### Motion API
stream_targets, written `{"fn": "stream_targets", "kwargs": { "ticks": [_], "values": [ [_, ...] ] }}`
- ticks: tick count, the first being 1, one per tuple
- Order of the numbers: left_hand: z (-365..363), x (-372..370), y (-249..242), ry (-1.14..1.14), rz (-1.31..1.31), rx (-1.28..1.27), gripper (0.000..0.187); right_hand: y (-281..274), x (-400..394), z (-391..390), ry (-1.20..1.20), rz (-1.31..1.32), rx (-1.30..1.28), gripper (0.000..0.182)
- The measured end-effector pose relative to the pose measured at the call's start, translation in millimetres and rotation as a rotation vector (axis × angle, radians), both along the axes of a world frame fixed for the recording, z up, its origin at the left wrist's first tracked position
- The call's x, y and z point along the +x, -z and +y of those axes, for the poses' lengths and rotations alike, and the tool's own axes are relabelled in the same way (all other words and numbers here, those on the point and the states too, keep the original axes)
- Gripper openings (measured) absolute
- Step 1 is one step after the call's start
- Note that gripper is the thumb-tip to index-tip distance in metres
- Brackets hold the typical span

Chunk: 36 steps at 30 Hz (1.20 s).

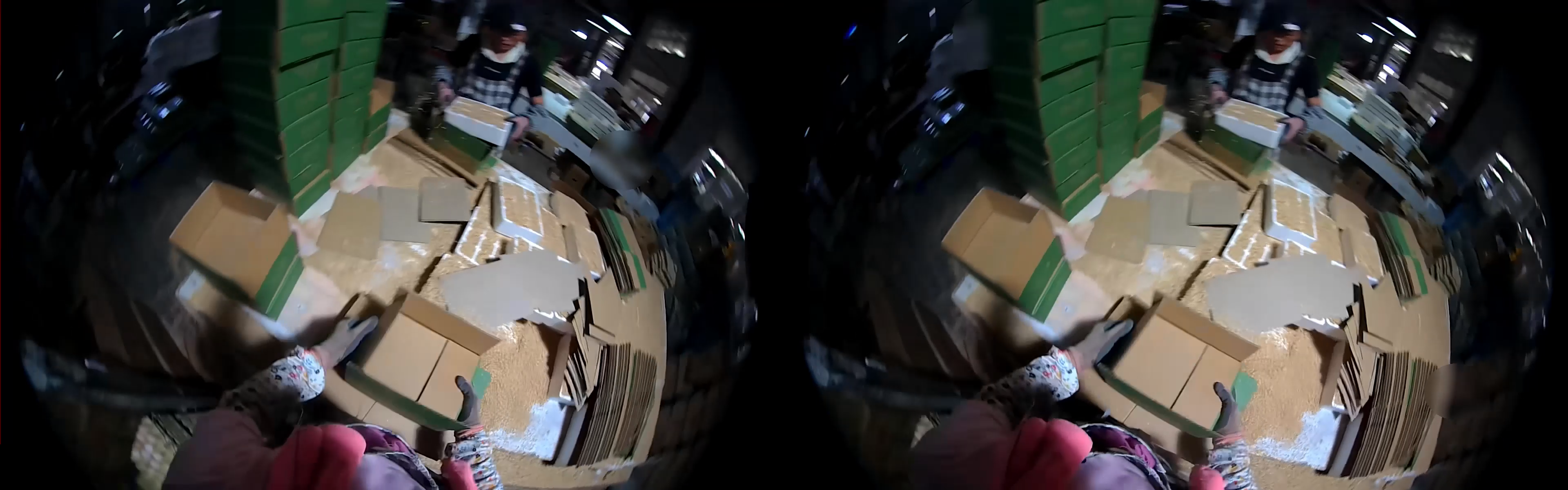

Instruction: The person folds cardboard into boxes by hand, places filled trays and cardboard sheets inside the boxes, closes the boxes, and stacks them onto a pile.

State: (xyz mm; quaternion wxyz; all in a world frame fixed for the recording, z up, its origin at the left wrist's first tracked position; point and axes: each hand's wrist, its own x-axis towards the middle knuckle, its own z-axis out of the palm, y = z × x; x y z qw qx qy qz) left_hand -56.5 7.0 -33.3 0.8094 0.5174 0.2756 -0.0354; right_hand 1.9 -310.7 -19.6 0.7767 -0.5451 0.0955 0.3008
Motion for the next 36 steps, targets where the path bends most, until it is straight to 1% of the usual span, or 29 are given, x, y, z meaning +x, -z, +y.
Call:
{"fn": "stream_targets", "kwargs": {
  "ticks": [1, 2, 3, 4, 5, 6, 8, 9, 10, 12, 14, 15, 16, 17, 18, 19, 21, 22, 24, 26, 28, 29, 30, 31, 32, 33, 34, 35, 36],
  "values": [
    [8.4, -13.7, -33.0, -0.191, -0.268, -0.088, 0.033, -8.2, -6.6, 12.3, 0.019, 0.073, 0.118, 0.042],
    [26.0, -36.7, -66.9, -0.183, -0.439, -0.212, 0.031, -12.0, -11.0, 23.6, 0.061, 0.152, 0.232, 0.042],
    [47.0, -65.5, -117.3, -0.18, -0.515, 0.401, 0.037, -3.3, -9.2, 30.9, 0.059, 0.025, 0.149, 0.044],
    [66.8, -91.7, -154.1, -0.373, -0.697, 1.082, 0.048, -38.5, -21.6, 58.0, 0.105, -0.006, 0.047, 0.047],
    [112.9, -105.9, -138.0, -0.542, -0.712, 1.481, 0.058, -63.3, -25.7, 83.3, 0.124, 0.024, 0.06, 0.048],
    [148.2, -122.2, -145.3, -0.756, -0.619, 1.53, 0.061, -79.7, -24.5, 108.5, 0.147, 0.048, 0.08, 0.049],
    [273.7, -168.7, 25.0, -0.951, 0.267, 1.97, 0.042, -103.9, -10.7, 180.4, -0.005, -0.099, 0.238, 0.051],
    [320.1, -168.6, 10.2, -1.233, 0.13, 1.14, 0.039, -115.6, -12.7, 210.4, -0.073, -0.185, 0.209, 0.056],
    [349.7, -171.1, 5.4, -1.354, -0.02, 0.293, 0.042, -121.2, -16.0, 239.2, -0.141, -0.27, 0.188, 0.061],
    [359.3, -165.5, 56.1, -1.187, -0.196, 0.585, 0.041, -107.1, -23.4, 304.7, -0.16, -0.351, 0.13, 0.052],
    [372.6, -161.2, 76.9, -1.039, -0.125, 0.548, 0.043, -89.3, -43.3, 373.4, -0.25, -0.46, -0.103, 0.047],
    [367.6, -155.9, 99.5, -1.226, -0.044, 0.734, 0.041, -69.8, -52.1, 398.9, -0.372, -0.659, -0.239, 0.046],
    [363.6, -150.9, 114.6, -1.403, 0.038, 0.934, 0.04, -41.3, -48.6, 427.7, -0.411, -0.623, -0.161, 0.048],
    [339.9, -159.2, 55.4, -1.457, -0.536, 0.194, 0.042, -14.1, -45.6, 457.3, -0.45, -0.583, -0.086, 0.052],
    [330.7, -166.2, 44.4, -1.294, 0.122, 0.676, 0.044, 6.9, -40.5, 475.1, -0.372, -0.303, 0.192, 0.061],
    [318.6, -166.5, 56.9, -1.277, 0.122, 0.845, 0.043, 1.3, -34.6, 465.3, -0.543, -0.645, 0.004, 0.06],
    [290.1, -174.5, 65.1, -1.195, 0.127, 1.078, 0.044, -32.4, -41.0, 420.3, -0.54, -0.04, 0.133, 0.059],
    [276.7, -180.9, 74.8, -1.168, 0.062, 0.846, 0.043, -46.6, -50.2, 392.7, -0.367, 0.056, -0.04, 0.064],
    [248.3, -193.4, 95.4, -1.143, -0.005, 0.374, 0.041, -8.7, -53.1, 295.2, -0.371, -0.506, -0.482, 0.068],
    [199.4, -206.5, 110.2, -0.543, 0.125, 0.471, 0.045, 32.7, -64.6, 171.9, -0.132, -0.835, -1.061, 0.074],
    [136.9, -192.4, 94.9, -0.074, 0.224, 0.862, 0.056, 40.0, -76.9, 61.8, 0.174, -0.774, -1.265, 0.08],
    [106.6, -178.6, 96.2, -0.029, 0.177, 0.976, 0.065, 72.7, -88.6, 0.7, 0.215, -0.624, -1.75, 0.078],
    [77.8, -164.2, 93.4, 0.026, 0.125, 1.095, 0.073, 77.1, -100.5, -22.8, 0.227, -0.421, -1.302, 0.075],
    [49.5, -142.2, 60.8, 0.139, 0.157, 0.947, 0.081, 81.7, -112.1, -46.6, 0.302, -0.167, -0.92, 0.072],
    [32.2, -127.6, 26.4, 0.317, 0.249, 0.97, 0.087, 89.8, -117.2, -67.8, 0.121, -0.117, -0.72, 0.066],
    [14.8, -112.8, -8.1, 0.506, 0.324, 0.994, 0.093, 73.8, -125.9, -71.9, 0.104, -0.085, -0.67, 0.06],
    [7.7, -100.2, -33.9, 0.747, 0.447, 1.176, 0.096, 37.4, -125.5, -71.8, 0.085, -0.074, -0.624, 0.054],
    [10.0, -94.7, -63.2, 0.843, 0.393, 1.372, 0.098, 9.1, -123.2, -85.1, 0.136, -0.143, -0.57, 0.05],
    [23.6, -99.3, -88.9, 0.864, 0.164, 1.536, 0.098, -19.6, -124.1, -97.7, 0.19, -0.211, -0.517, 0.045]
  ]
}}
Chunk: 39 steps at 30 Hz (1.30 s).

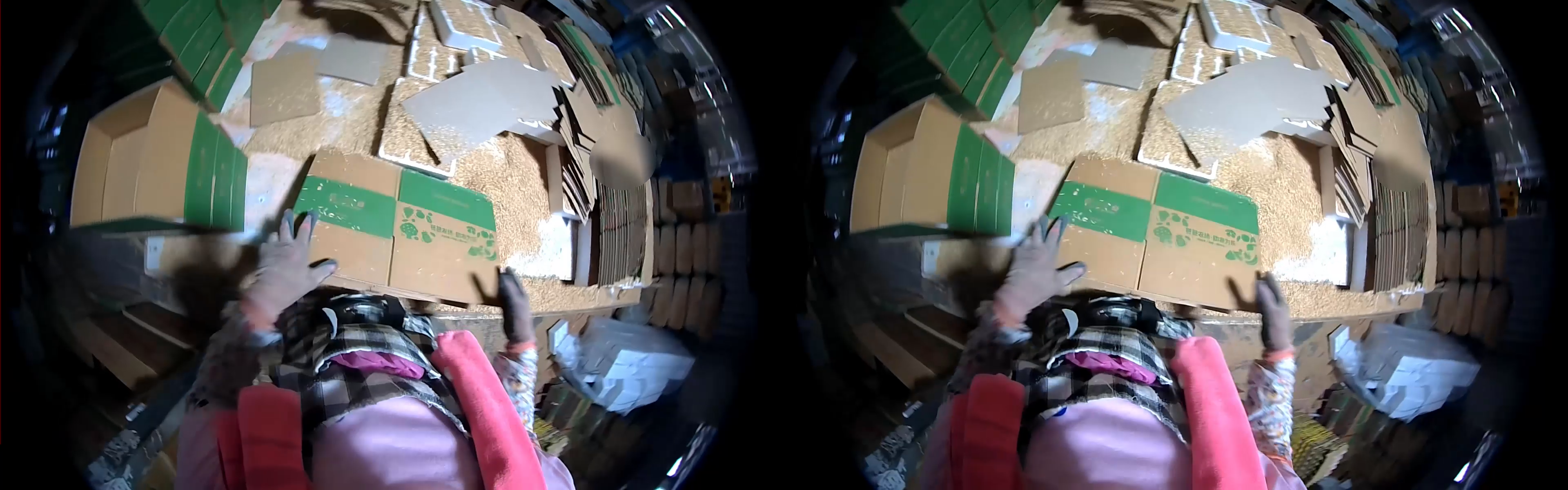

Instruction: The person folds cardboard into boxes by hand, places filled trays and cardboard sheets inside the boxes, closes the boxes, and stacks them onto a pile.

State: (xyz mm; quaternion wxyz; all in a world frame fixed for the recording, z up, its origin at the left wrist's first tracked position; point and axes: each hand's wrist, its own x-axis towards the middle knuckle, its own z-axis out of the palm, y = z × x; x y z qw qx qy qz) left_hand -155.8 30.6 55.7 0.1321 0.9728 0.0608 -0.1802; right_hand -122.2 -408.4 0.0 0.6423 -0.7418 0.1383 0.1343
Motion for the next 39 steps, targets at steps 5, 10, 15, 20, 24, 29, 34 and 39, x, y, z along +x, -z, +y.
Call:
{"fn": "stream_targets", "kwargs": {
  "ticks": [5, 10, 15, 20, 24, 29, 34, 39],
  "values": [
    [16.6, 48.1, -84.0, 0.116, -0.301, -0.558, 0.025, -60.0, 52.0, 0.0, 0.265, -0.681, -0.397, 0.035],
    [39.7, 132.7, -63.0, 0.286, -0.327, -0.161, 0.029, -93.9, 104.0, 17.1, -0.092, -0.909, -0.698, 0.02],
    [-100.0, 77.0, -123.3, 0.713, -0.224, 0.042, 0.041, -46.5, 160.5, 65.5, 0.207, -0.686, -0.286, 0.066],
    [-112.2, 94.3, -67.0, 0.88, 0.327, -0.169, 0.061, -56.9, 152.2, 93.7, -0.161, -0.483, -0.852, 0.111],
    [-90.4, 69.4, -64.2, 0.851, -0.11, -0.332, 0.093, -30.6, 168.1, 66.5, -0.126, -0.385, -1.08, 0.103],
    [-68.4, 109.5, 33.5, -0.147, -0.275, -0.88, 0.115, -151.2, 198.0, 51.5, -0.874, -0.084, -0.446, 0.059],
    [-64.6, 86.2, 26.9, -0.153, -0.598, -0.483, 0.098, -87.5, 61.8, 66.8, -0.828, -0.979, -1.07, 0.081],
    [-43.1, 116.0, 8.8, -0.301, 0.631, -1.276, 0.058, 10.9, 81.2, 39.7, -0.022, -0.255, 0.193, 0.07]
  ]
}}
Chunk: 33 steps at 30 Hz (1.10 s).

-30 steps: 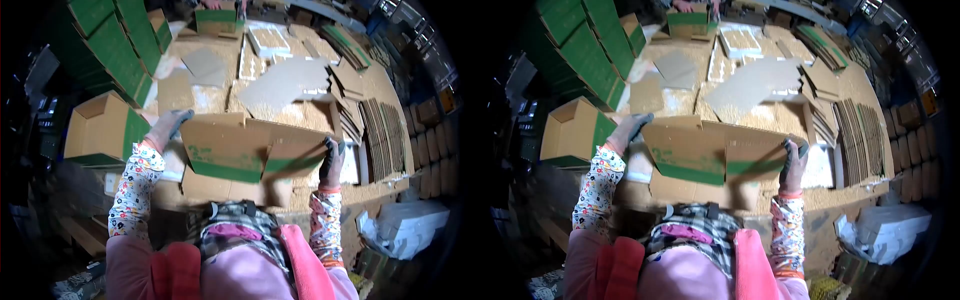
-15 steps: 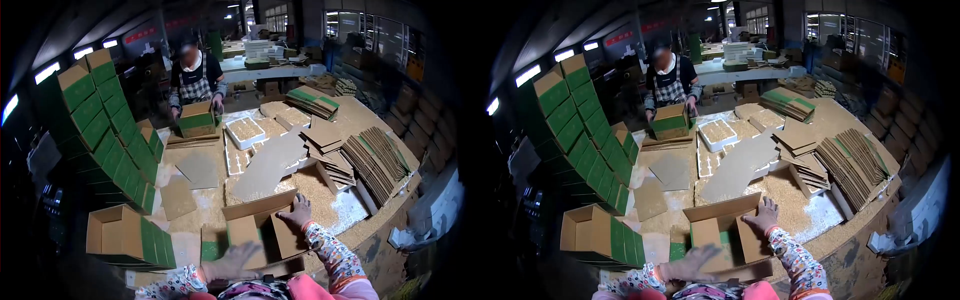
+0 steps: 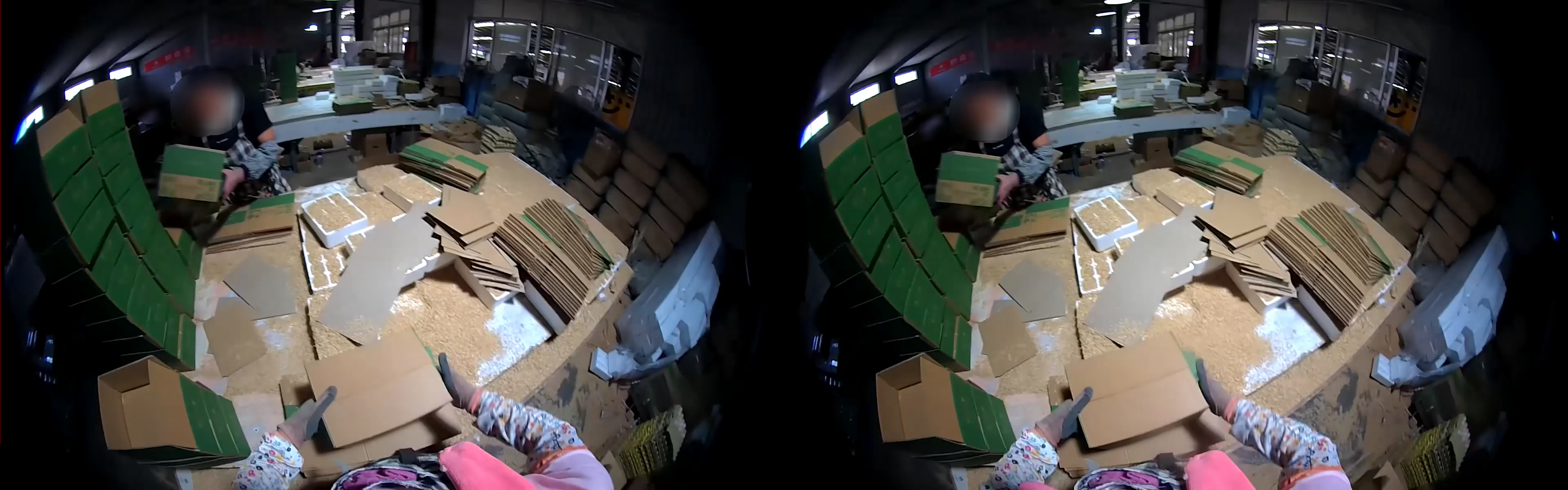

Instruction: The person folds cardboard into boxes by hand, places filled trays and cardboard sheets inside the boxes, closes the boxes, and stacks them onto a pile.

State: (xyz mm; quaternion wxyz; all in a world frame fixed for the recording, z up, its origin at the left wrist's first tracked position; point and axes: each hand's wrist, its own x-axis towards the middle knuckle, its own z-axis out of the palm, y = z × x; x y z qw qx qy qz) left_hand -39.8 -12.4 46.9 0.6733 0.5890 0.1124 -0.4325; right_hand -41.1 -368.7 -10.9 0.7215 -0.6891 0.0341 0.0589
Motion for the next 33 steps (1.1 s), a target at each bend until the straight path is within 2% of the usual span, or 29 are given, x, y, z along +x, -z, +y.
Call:
{"fn": "stream_targets", "kwargs": {
  "ticks": [1, 3, 4, 5, 6, 7, 8, 9, 10, 11, 12, 13, 14, 15, 16, 17, 19, 20, 23, 25, 27, 29, 31, 32, 33],
  "values": [
    [-5.7, -10.0, -10.3, -0.004, -0.205, 0.022, 0.06, -7.5, 10.5, -6.9, -0.041, 0.294, 0.406, 0.073],
    [-17.0, -30.4, -32.1, -0.038, -0.626, 0.134, 0.066, -61.9, 24.9, -15.3, -0.108, 0.462, 0.681, 0.078],
    [-12.7, -51.1, -16.4, -0.023, -1.088, 0.362, 0.066, -89.3, 30.0, -23.7, -0.154, 0.484, 0.782, 0.081],
    [-2.4, -58.8, -1.1, 0.17, -1.281, 0.507, 0.062, -107.6, 32.6, -28.9, -0.184, 0.504, 0.758, 0.084],
    [5.9, -66.3, 7.7, 0.335, -1.491, 0.639, 0.058, -112.0, 34.1, -29.5, -0.174, 0.513, 0.594, 0.087],
    [41.4, -66.6, 60.1, 0.723, -1.577, 0.87, 0.057, -82.1, 30.4, -21.5, -0.185, 0.382, 0.2, 0.082],
    [62.9, -62.7, 91.5, 0.989, -1.482, 0.98, 0.057, -52.2, 25.9, -13.3, -0.176, 0.29, -0.213, 0.078],
    [61.7, -58.4, 84.3, 0.67, -1.442, 0.952, 0.055, -26.0, 21.1, 2.2, -0.207, -0.017, -1.009, 0.076],
    [51.0, -38.0, 65.1, 0.339, -1.377, 0.932, 0.052, -28.8, 11.1, 19.4, -0.142, 0.065, -1.073, 0.081],
    [39.5, -13.9, 57.3, 0.059, -1.362, 0.916, 0.051, -39.4, 6.4, 27.5, -0.132, 0.048, -1.087, 0.079],
    [34.2, 13.8, 56.7, -0.137, -1.358, 0.858, 0.052, -37.8, 5.4, 26.2, -0.093, 0.066, -1.05, 0.079],
    [26.2, 39.0, 62.8, -0.252, -1.302, 0.841, 0.053, -26.9, 4.6, 16.7, -0.029, -0.047, -0.972, 0.073],
    [21.2, 62.9, 75.3, -0.203, -1.229, 0.885, 0.054, -32.6, 6.4, 11.9, -0.022, -0.026, -0.953, 0.067],
    [23.6, 87.8, 111.7, -0.094, -1.174, 0.969, 0.073, -48.2, 8.7, 12.6, -0.039, 0.105, -0.958, 0.065],
    [15.9, 111.6, 119.1, 0.023, -0.89, 0.982, 0.086, -24.8, 8.7, -4.9, -0.039, -0.022, -0.938, 0.063],
    [4.8, 129.5, 123.8, 0.134, -0.62, 0.972, 0.099, -38.8, 7.0, 0.2, -0.04, 0.018, -0.89, 0.062],
    [-6.6, 147.2, 129.0, 0.406, -0.561, 1.005, 0.117, -45.5, -1.7, 1.4, -0.036, 0.002, -0.842, 0.062],
    [-9.5, 156.5, 127.6, 0.409, -0.527, 0.997, 0.115, -50.5, -6.4, 4.3, -0.014, -0.018, -0.843, 0.062],
    [5.1, 165.4, 129.6, 0.377, -0.558, 0.947, 0.116, -43.5, -7.2, 3.7, 0.021, -0.035, -0.757, 0.057],
    [19.4, 152.6, 148.7, 0.34, -0.627, 0.961, 0.112, -42.8, 6.5, 8.8, 0.019, 0.022, -0.723, 0.055],
    [31.2, 137.8, 160.0, 0.086, -0.976, 1.19, 0.105, -43.4, 14.0, 8.0, -0.03, 0.028, -0.715, 0.053],
    [31.4, 135.0, 161.4, -0.281, -0.787, 0.941, 0.095, -46.4, 14.2, 9.4, -0.006, 0.067, -0.681, 0.053],
    [43.6, 137.7, 175.2, -0.414, -0.607, 0.726, 0.093, -46.6, 16.2, 8.9, -0.016, 0.073, -0.672, 0.053],
    [55.7, 143.5, 220.4, -0.573, -0.585, 0.423, 0.079, -45.2, 17.0, 8.3, -0.016, 0.058, -0.663, 0.052],
    [53.0, 145.5, 174.5, -0.697, -0.384, 0.114, 0.065, -42.9, 14.8, 6.8, -0.015, 0.06, -0.653, 0.052]
  ]
}}
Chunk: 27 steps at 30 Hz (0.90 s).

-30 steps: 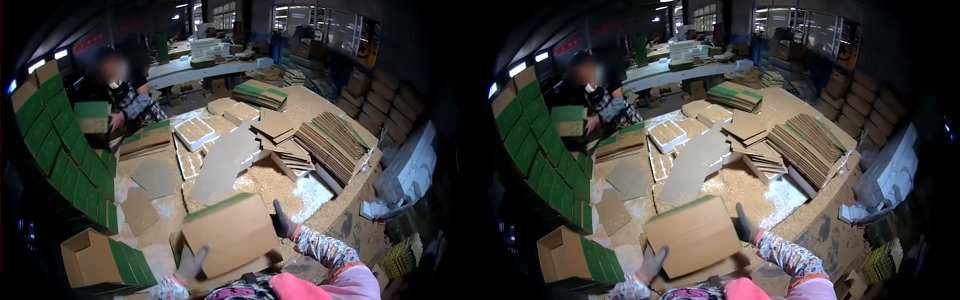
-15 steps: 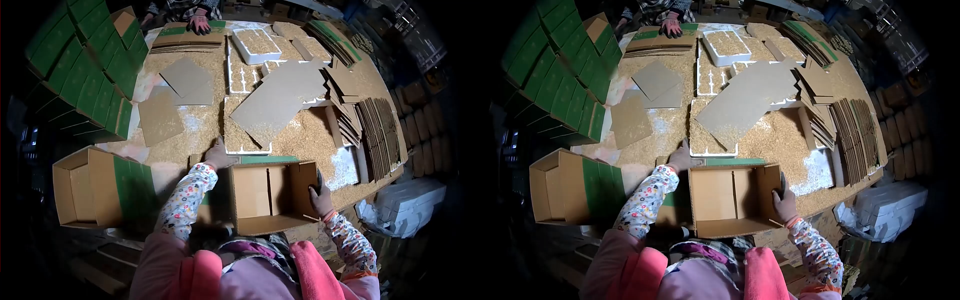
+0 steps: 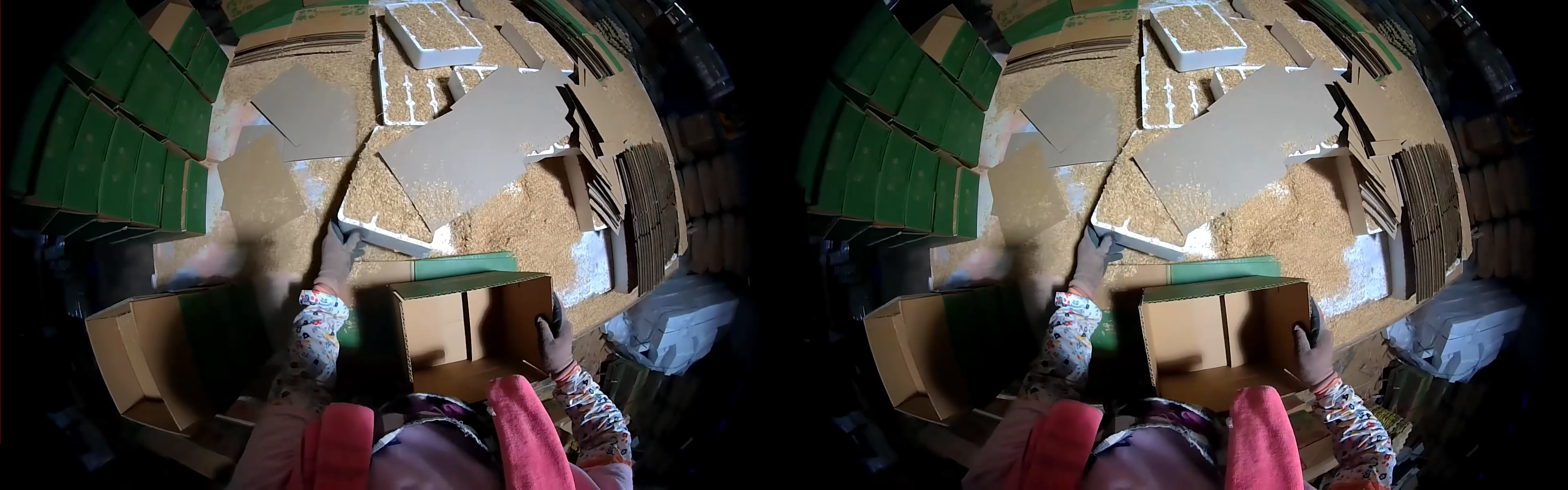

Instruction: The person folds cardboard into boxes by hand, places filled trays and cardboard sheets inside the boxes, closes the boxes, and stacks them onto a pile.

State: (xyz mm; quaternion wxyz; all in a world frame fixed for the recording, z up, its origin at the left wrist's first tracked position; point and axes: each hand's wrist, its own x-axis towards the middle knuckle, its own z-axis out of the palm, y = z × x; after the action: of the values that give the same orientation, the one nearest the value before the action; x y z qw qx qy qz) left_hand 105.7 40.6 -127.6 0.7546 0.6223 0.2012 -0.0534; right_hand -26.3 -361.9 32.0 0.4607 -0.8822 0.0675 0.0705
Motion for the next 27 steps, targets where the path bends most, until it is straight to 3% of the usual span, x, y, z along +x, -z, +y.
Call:
{"fn": "stream_targets", "kwargs": {
  "ticks": [2, 4, 5, 6, 7, 8, 11, 12, 14, 16, 18, 19, 22, 24, 27],
  "values": [
    [10.8, 1.5, 24.8, -0.073, -0.043, -0.321, 0.053, 6.6, -2.8, -0.1, 0.022, -0.019, -0.031, 0.051],
    [-0.7, -1.2, 18.2, -0.103, -0.053, -0.594, 0.051, -0.7, 2.3, 9.1, 0.037, 0.001, 0.012, 0.05],
    [-30.0, 2.0, -35.8, -0.407, -0.056, -0.549, 0.059, -0.2, 1.8, 8.7, 0.017, -0.023, 0.014, 0.05],
    [-32.7, 7.6, -12.4, -0.351, -0.166, -0.283, 0.061, -0.8, 0.9, 7.5, -0.003, -0.054, 0.009, 0.05],
    [-38.6, 13.9, -20.3, -0.33, -0.26, -0.009, 0.065, 2.1, -1.4, 8.3, 0.043, -0.049, 0.03, 0.049],
    [-49.3, 21.6, -28.6, -0.468, -0.125, -0.255, 0.069, 1.3, -1.2, 8.2, 0.053, -0.069, 0.031, 0.049],
    [-25.7, 47.7, -17.0, -0.68, -0.081, 0.17, 0.084, -0.1, -0.5, 6.6, 0.045, -0.059, -0.003, 0.049],
    [-27.8, 39.5, -61.7, -0.723, -0.271, 0.227, 0.084, 2.6, -1.8, 3.7, 0.06, -0.078, 0.012, 0.049],
    [-4.8, 35.3, -92.6, -0.681, -0.497, 0.231, 0.083, 9.9, -1.2, -0.8, 0.032, -0.091, -0.029, 0.049],
    [3.9, 24.5, -139.5, -0.723, -0.479, 0.288, 0.082, 5.2, -0.3, 3.5, 0.027, -0.05, -0.063, 0.049],
    [17.1, 9.4, -167.9, -0.706, -0.5, -0.107, 0.082, 9.4, -1.6, 4.0, -0.01, -0.012, -0.115, 0.049],
    [33.3, -2.5, -182.2, -0.557, -0.378, -0.389, 0.075, 21.5, 1.2, 2.3, -0.023, -0.102, -0.11, 0.049],
    [42.7, -52.7, -197.6, -0.295, -0.271, -0.68, 0.051, 32.6, 20.9, 11.2, 0.011, -0.203, -0.013, 0.043],
    [39.3, -96.1, -212.6, -0.1, -0.183, -0.815, 0.052, 34.3, 39.9, 17.7, -0.002, -0.142, 0.082, 0.041],
    [27.3, -137.4, -243.5, -0.051, -0.119, -0.755, 0.052, 42.9, 78.2, 39.4, -0.046, -0.168, 0.153, 0.037]
  ]
}}
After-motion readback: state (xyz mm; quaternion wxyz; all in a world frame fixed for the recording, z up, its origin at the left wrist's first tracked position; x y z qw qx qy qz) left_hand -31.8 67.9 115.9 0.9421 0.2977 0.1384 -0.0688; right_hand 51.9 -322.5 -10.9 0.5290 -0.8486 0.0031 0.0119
